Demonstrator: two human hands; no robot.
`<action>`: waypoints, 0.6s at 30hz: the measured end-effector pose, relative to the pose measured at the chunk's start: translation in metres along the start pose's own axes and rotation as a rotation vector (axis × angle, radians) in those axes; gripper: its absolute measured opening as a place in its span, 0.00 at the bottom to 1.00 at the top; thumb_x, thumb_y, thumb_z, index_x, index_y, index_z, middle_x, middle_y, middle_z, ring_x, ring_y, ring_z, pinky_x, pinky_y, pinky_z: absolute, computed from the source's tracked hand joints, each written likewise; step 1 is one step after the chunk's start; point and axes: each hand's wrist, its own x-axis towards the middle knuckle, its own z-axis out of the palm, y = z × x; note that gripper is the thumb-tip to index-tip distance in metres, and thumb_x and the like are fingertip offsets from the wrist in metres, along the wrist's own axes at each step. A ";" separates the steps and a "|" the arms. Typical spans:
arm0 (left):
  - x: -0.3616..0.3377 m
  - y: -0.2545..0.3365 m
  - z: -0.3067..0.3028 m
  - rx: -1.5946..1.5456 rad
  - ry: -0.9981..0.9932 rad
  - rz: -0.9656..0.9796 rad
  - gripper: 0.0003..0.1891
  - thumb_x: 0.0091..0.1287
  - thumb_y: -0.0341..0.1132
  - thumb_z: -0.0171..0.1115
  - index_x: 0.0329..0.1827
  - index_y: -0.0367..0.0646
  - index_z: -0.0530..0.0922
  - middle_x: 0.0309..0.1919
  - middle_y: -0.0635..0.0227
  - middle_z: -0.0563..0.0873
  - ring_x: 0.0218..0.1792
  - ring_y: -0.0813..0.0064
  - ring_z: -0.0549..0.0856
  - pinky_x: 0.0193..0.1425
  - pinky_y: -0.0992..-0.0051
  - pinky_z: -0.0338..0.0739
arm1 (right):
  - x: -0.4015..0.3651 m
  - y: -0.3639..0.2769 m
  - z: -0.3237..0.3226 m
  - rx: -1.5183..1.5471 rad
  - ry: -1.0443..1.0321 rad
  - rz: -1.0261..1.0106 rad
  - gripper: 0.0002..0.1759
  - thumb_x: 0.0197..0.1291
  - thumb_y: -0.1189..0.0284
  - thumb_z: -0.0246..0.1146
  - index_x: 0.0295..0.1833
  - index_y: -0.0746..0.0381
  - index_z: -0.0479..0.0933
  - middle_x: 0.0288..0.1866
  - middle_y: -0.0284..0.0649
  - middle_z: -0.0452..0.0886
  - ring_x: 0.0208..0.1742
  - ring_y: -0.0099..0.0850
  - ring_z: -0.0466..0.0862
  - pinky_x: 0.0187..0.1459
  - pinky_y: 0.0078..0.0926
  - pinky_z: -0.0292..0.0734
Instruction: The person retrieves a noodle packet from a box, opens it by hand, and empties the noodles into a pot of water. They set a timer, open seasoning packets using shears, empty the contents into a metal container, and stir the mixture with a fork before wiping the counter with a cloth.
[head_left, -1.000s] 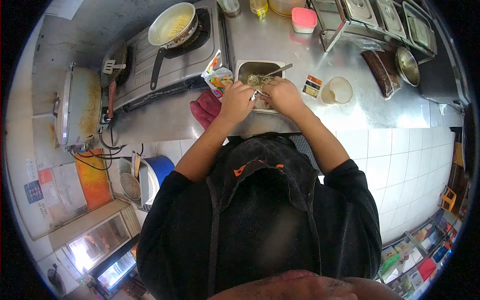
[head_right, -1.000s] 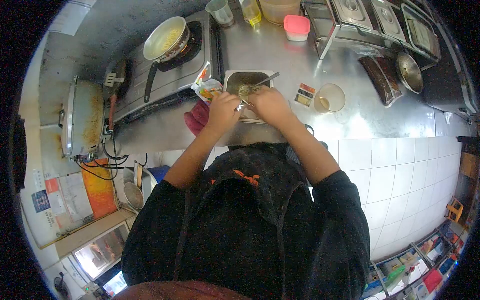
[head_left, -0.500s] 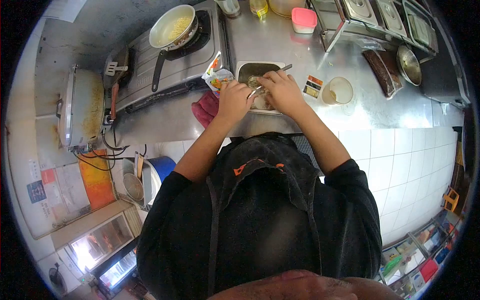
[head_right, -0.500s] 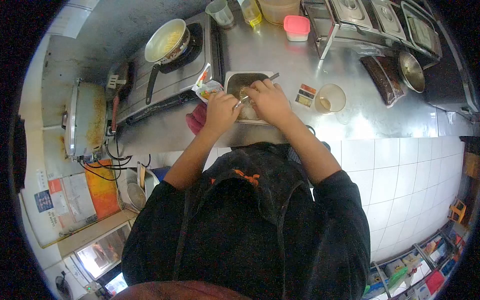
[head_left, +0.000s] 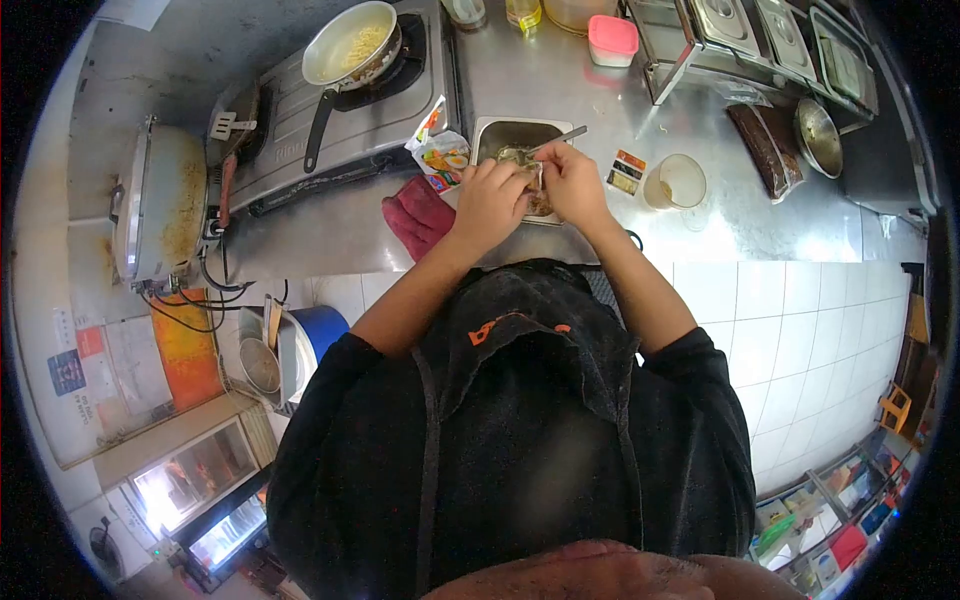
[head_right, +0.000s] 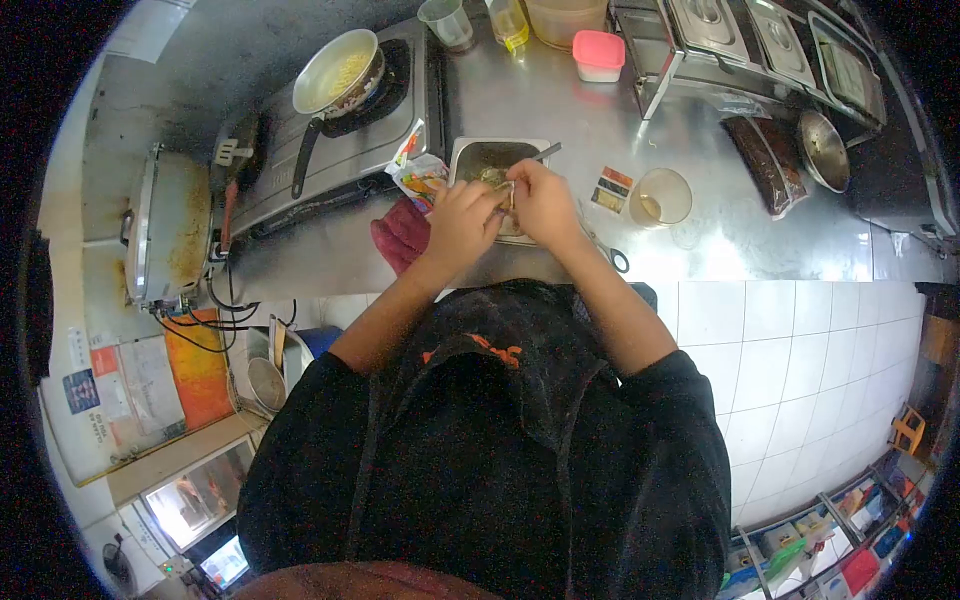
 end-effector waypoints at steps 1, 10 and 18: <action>0.000 0.003 -0.001 -0.006 0.000 0.003 0.17 0.54 0.36 0.71 0.48 0.47 0.83 0.41 0.67 0.82 0.45 0.61 0.79 0.49 0.59 0.68 | 0.000 0.003 -0.001 0.075 -0.032 0.075 0.11 0.62 0.78 0.61 0.50 0.65 0.79 0.32 0.49 0.85 0.30 0.39 0.86 0.36 0.34 0.81; -0.004 -0.033 -0.036 -0.118 0.211 0.100 0.16 0.55 0.40 0.71 0.47 0.48 0.84 0.40 0.65 0.82 0.42 0.59 0.80 0.45 0.61 0.68 | 0.000 -0.012 -0.019 -0.099 0.077 0.104 0.14 0.59 0.77 0.66 0.52 0.65 0.80 0.38 0.45 0.88 0.34 0.35 0.87 0.40 0.30 0.81; -0.037 -0.114 -0.087 0.111 0.097 -0.211 0.13 0.62 0.37 0.67 0.49 0.48 0.84 0.31 0.70 0.85 0.36 0.66 0.82 0.42 0.62 0.67 | 0.017 -0.048 -0.012 -0.285 0.141 0.001 0.04 0.59 0.79 0.67 0.40 0.66 0.83 0.32 0.42 0.87 0.33 0.28 0.86 0.38 0.25 0.79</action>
